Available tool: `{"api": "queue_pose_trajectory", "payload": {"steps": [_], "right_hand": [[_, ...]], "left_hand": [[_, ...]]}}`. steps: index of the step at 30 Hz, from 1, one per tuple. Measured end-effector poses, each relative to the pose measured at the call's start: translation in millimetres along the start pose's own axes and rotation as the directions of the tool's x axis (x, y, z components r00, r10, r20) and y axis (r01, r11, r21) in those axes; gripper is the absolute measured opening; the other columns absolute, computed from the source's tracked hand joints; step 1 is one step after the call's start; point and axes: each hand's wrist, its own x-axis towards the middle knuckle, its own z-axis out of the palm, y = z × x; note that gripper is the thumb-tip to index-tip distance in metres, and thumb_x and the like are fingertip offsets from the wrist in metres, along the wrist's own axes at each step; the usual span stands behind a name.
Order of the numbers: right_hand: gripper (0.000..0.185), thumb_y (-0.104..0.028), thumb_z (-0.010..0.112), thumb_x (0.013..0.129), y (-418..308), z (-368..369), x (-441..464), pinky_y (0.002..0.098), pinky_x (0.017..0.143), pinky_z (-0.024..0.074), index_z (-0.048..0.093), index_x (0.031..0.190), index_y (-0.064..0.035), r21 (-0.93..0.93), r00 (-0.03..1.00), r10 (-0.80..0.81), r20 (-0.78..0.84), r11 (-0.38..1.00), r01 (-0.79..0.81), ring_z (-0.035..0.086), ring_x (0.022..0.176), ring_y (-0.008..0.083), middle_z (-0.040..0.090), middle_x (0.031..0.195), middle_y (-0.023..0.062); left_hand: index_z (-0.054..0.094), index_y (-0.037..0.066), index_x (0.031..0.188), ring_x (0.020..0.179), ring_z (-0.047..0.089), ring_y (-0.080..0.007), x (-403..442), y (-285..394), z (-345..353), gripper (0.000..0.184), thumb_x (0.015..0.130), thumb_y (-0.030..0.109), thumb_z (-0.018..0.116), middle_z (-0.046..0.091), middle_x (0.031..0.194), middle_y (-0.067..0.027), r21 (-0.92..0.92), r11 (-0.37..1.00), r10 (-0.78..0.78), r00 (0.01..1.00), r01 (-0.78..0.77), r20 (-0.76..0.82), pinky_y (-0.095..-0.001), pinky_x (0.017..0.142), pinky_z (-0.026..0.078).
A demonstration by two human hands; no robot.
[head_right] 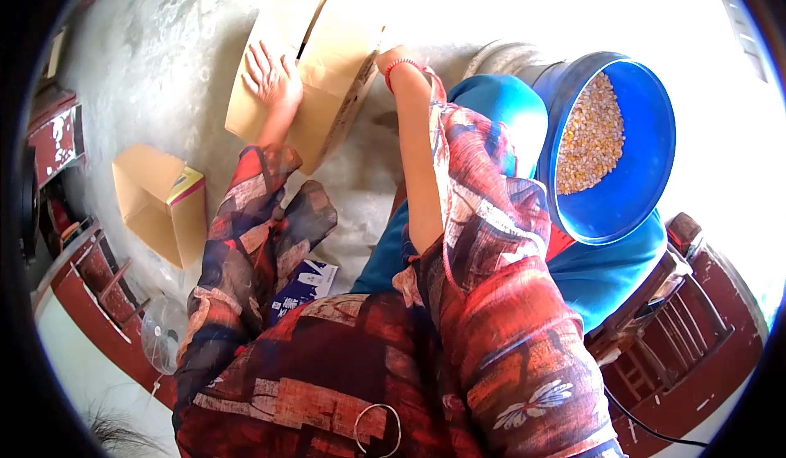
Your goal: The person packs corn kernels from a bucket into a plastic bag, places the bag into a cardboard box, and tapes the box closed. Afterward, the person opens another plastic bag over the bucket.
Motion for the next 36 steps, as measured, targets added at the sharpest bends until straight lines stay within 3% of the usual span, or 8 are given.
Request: {"api": "queue_pose_trajectory", "payload": {"steps": [8, 10, 22, 26, 28, 30, 34, 36], "right_hand": [[0.046, -0.025, 0.05, 0.079, -31.4, -26.6, -35.5, 0.0372, 0.092, 0.0385, 0.041, 0.12, -0.0063, 0.01, 0.957, -0.166, -0.24, 0.985, 0.173, 0.04, 0.117, 0.0264, 0.044, 0.123, 0.0169], [0.045, -0.025, 0.049, 0.079, -32.2, -22.1, -40.4, 0.0371, 0.092, 0.0386, 0.042, 0.119, -0.0064, -0.044, 0.921, -0.186, -0.341, 0.982, 0.182, 0.041, 0.116, 0.0266, 0.044, 0.122, 0.0171], [0.043, -0.008, 0.052, 0.067, -65.1, -35.4, -36.6, 0.0371, 0.084, 0.0401, 0.045, 0.109, -0.0073, 0.066, 0.539, -0.194, -0.82, 0.903, 0.426, 0.05, 0.099, 0.0312, 0.053, 0.104, 0.019], [0.046, -0.006, 0.048, 0.063, -75.0, -73.9, -86.8, 0.0411, 0.081, 0.0416, 0.047, 0.109, -0.0024, -0.051, 0.458, -0.535, -0.71, 0.688, 0.724, 0.048, 0.091, 0.0398, 0.051, 0.097, 0.0259], [0.033, -0.001, 0.051, 0.068, -77.6, -67.5, -85.7, 0.0334, 0.073, 0.0438, 0.054, 0.099, -0.0109, 0.124, 0.474, -0.613, -0.633, 0.523, 0.843, 0.054, 0.087, 0.0231, 0.056, 0.096, 0.0131], [0.011, -0.001, 0.052, 0.068, -73.1, -61.4, -86.8, 0.0316, 0.059, 0.0467, 0.062, 0.069, -0.0059, 0.076, 0.526, -0.682, -0.508, 0.572, 0.816, 0.056, 0.059, 0.018, 0.06, 0.064, 0.0081], [0.012, -0.004, 0.052, 0.067, -50.3, -44.4, -95.6, 0.0317, 0.062, 0.0476, 0.063, 0.071, -0.0065, -0.055, 0.646, -0.747, -0.156, 0.66, 0.749, 0.059, 0.067, 0.0194, 0.062, 0.067, 0.0106], [0.014, -0.003, 0.05, 0.067, -49.2, -46.9, -104.4, 0.0315, 0.062, 0.0471, 0.062, 0.073, -0.0066, -0.087, 0.686, -0.715, -0.132, 0.698, 0.711, 0.058, 0.066, 0.0197, 0.061, 0.068, 0.0105]], "left_hand": [[0.021, 0.008, 0.134, 0.13, 0.014, -0.0235, 14.9, -13.3, -25.2, 0.057, 0.088, 0.04, 0.03, 0.017, 0.141, -0.0109, -0.188, 0.981, -0.015, 0.989, 0.043, 0.15, -0.0493, 0.102, 0.013], [0.024, 0.005, 0.133, 0.128, 0.02, -0.0261, 24.4, -24.1, -35.9, 0.056, 0.089, 0.039, 0.03, 0.025, 0.138, -0.0129, -0.568, 0.822, 0.002, 0.997, 0.043, 0.08, -0.0479, 0.101, 0.016], [0.019, 0.007, 0.135, 0.131, 0.01, -0.024, -7.7, 20.3, -13.2, 0.059, 0.088, 0.041, 0.027, 0.015, 0.142, -0.01, -0.108, 0.994, 0.034, 0.999, -0.03, 0.039, -0.0509, 0.102, 0.005], [0.022, 0.008, 0.134, 0.131, 0.01, -0.0228, -4.3, 16.5, -13.1, 0.057, 0.088, 0.04, 0.028, 0.015, 0.142, -0.009, -0.094, 0.995, 0.032, 0.997, -0.025, 0.064, -0.0521, 0.102, 0.006], [0.023, 0.009, 0.134, 0.131, 0.014, -0.0225, -2.8, 14.0, -11.8, 0.056, 0.088, 0.041, 0.028, 0.018, 0.141, -0.0073, -0.078, 0.997, 0.028, 0.998, -0.023, 0.061, -0.052, 0.101, 0.011], [0.024, 0.009, 0.133, 0.129, 0.018, -0.0243, 0.6, 8.2, -13.6, 0.057, 0.088, 0.043, 0.03, 0.02, 0.14, -0.0085, -0.079, 0.996, 0.053, 0.996, -0.047, 0.074, -0.0532, 0.1, 0.014], [0.026, 0.008, 0.132, 0.127, 0.022, -0.0261, 6.9, 12.4, -49.2, 0.06, 0.086, 0.047, 0.033, 0.024, 0.138, -0.0097, -0.197, 0.98, 0.017, 0.994, 0.005, 0.111, -0.0544, 0.099, 0.016], [0.028, 0.008, 0.131, 0.126, 0.025, -0.0272, 5.6, 19.3, -66.8, 0.06, 0.085, 0.046, 0.038, 0.027, 0.137, -0.0103, -0.226, 0.958, 0.158, 0.982, -0.178, -0.105, -0.0547, 0.098, 0.017]]}}
